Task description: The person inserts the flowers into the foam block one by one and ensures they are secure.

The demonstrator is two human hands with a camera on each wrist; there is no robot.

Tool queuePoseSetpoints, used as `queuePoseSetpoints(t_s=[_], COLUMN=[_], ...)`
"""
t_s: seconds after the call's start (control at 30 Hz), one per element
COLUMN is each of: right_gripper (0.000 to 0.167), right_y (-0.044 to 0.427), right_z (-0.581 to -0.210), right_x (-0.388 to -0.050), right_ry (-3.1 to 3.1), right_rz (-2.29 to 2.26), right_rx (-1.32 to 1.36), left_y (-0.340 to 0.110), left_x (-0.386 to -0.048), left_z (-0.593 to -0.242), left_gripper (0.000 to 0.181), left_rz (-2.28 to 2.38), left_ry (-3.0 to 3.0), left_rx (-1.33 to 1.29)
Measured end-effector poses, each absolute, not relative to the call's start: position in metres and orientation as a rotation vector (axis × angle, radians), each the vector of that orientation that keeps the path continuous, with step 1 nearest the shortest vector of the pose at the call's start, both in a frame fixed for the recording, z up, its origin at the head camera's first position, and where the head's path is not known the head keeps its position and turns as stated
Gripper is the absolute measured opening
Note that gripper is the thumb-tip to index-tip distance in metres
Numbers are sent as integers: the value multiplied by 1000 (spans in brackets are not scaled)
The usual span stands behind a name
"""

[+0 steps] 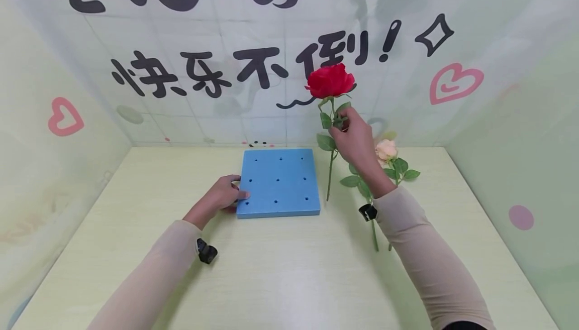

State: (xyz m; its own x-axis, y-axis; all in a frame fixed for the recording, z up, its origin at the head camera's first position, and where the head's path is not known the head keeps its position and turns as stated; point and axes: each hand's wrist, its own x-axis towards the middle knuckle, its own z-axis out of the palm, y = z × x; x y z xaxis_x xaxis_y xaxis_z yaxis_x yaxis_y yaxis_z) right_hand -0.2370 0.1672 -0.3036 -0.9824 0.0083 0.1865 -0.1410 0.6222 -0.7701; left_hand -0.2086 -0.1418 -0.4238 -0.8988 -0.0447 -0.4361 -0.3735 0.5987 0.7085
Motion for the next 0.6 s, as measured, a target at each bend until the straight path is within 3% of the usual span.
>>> queuePoseSetpoints(t_s=[0.6], right_gripper=[30], right_y=[138], right_z=[-301], right_x=[-245], right_ry=[-2520], right_rz=[1337], right_rx=[214], left_y=[-142], left_x=[-209], left_z=[-426], left_gripper=[69], left_rz=[1288], left_ry=[2417], left_rx=[-332])
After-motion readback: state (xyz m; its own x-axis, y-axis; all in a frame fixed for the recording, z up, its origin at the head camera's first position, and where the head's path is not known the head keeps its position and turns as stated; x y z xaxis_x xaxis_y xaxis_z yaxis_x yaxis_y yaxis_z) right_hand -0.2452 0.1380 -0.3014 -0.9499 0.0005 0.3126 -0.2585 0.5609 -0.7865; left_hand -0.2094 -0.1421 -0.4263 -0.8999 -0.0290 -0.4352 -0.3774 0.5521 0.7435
